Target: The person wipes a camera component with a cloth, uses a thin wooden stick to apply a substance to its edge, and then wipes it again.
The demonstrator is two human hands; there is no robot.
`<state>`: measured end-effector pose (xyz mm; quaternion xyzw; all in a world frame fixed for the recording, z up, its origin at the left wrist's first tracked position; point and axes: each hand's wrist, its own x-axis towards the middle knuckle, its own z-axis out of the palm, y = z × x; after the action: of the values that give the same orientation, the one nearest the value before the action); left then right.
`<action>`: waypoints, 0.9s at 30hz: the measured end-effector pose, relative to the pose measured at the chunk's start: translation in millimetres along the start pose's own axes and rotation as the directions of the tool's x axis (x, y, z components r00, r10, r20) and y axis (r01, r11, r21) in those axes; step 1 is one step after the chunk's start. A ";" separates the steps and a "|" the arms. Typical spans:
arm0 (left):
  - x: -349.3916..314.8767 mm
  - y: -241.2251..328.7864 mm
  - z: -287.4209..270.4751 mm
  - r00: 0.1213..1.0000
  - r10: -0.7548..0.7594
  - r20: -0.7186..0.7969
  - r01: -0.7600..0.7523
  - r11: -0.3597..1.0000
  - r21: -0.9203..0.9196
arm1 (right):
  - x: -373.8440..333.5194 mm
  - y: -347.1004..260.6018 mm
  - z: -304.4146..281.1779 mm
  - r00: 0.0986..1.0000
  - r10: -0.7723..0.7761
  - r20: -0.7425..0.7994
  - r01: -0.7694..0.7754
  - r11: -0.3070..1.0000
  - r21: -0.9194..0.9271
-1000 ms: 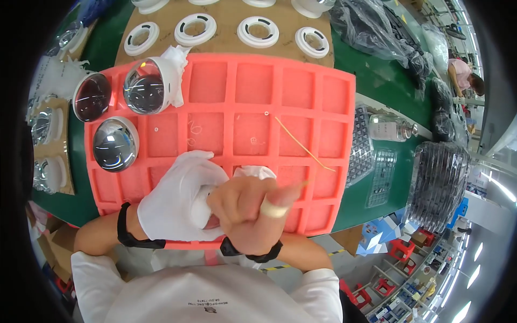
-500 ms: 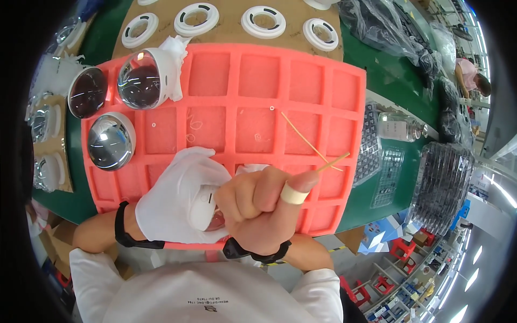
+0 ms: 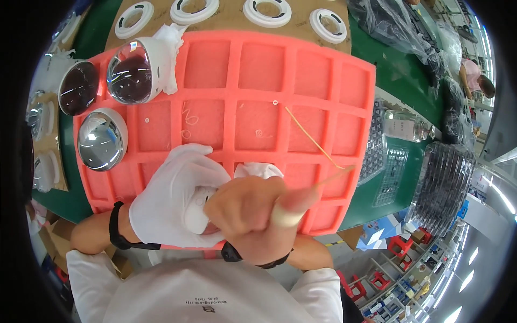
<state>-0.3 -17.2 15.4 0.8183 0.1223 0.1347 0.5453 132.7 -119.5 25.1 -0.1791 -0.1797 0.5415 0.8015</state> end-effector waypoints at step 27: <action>0.5 -4.0 -0.2 1.000 0.004 -0.002 -0.004 0.997 -0.078 | -2.2 2.3 3.4 0.998 0.039 -0.047 -0.040 0.999 -0.031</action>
<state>-0.1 -15.3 11.8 0.7963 0.1160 0.1413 0.5766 128.4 -120.4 26.8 -0.2081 -0.1660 0.5499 0.7917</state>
